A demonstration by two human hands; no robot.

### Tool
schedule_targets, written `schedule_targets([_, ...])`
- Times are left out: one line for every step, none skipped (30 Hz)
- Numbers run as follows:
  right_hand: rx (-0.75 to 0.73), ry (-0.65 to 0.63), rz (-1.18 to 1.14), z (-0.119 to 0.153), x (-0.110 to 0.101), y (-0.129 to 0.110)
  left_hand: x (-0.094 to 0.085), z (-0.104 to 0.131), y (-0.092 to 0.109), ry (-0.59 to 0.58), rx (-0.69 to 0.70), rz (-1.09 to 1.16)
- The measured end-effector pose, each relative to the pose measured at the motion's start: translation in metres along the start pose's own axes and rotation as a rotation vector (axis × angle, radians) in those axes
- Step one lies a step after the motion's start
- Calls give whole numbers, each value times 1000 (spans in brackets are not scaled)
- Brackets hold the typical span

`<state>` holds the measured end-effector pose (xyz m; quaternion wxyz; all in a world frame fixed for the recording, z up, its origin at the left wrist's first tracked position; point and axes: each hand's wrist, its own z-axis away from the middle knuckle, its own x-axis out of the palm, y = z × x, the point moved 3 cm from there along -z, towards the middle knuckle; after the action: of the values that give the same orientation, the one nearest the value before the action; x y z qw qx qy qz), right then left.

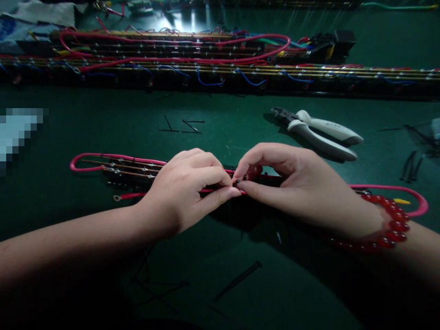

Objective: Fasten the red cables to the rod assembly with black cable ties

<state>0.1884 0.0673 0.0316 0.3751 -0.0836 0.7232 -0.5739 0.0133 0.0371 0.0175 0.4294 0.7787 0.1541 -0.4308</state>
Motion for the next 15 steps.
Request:
schedule_targets([1,1,4,0,0,0,0,0,0,-1,1,-1])
schedule_targets([0,1,9,0,1,0,0,0,0,-1,2,-3])
schedule_targets([-4,3,15,0,1,0,1,0,0,0,0,-4])
schedule_targets([-7,4,22,0,1,0,1,0,0,1,-4,-5])
schedule_targets([-13,5,27,0,1,0,1,0,0,3,-7,-6])
schedule_targets([-19,7,32,0,1,0,1,-1,0,2,-9,-6])
schedule_targets([-23,7,34,0,1,0,0,-1,0,1,-10,-6])
schedule_targets([-24,6,35,1,1,-1,0,-1,0,-2,-10,-5])
schedule_targets([-27,7,36,1,1,-1,0,-1,0,-4,-9,-2])
schedule_targets([-27,8,38,1,1,-1,0,-1,0,-6,-8,0])
schedule_targets([-27,11,41,1,0,-1,0,-1,0,-7,-9,2])
schedule_targets([-28,13,44,1,1,-1,0,-1,0,-6,-11,4])
schedule_targets([-32,17,49,1,1,-2,0,-1,0,-3,-11,5])
schedule_targets([-36,24,54,1,1,-2,0,-1,-1,0,-9,5])
schedule_targets([-39,31,59,1,1,-2,0,-2,-1,4,-7,2])
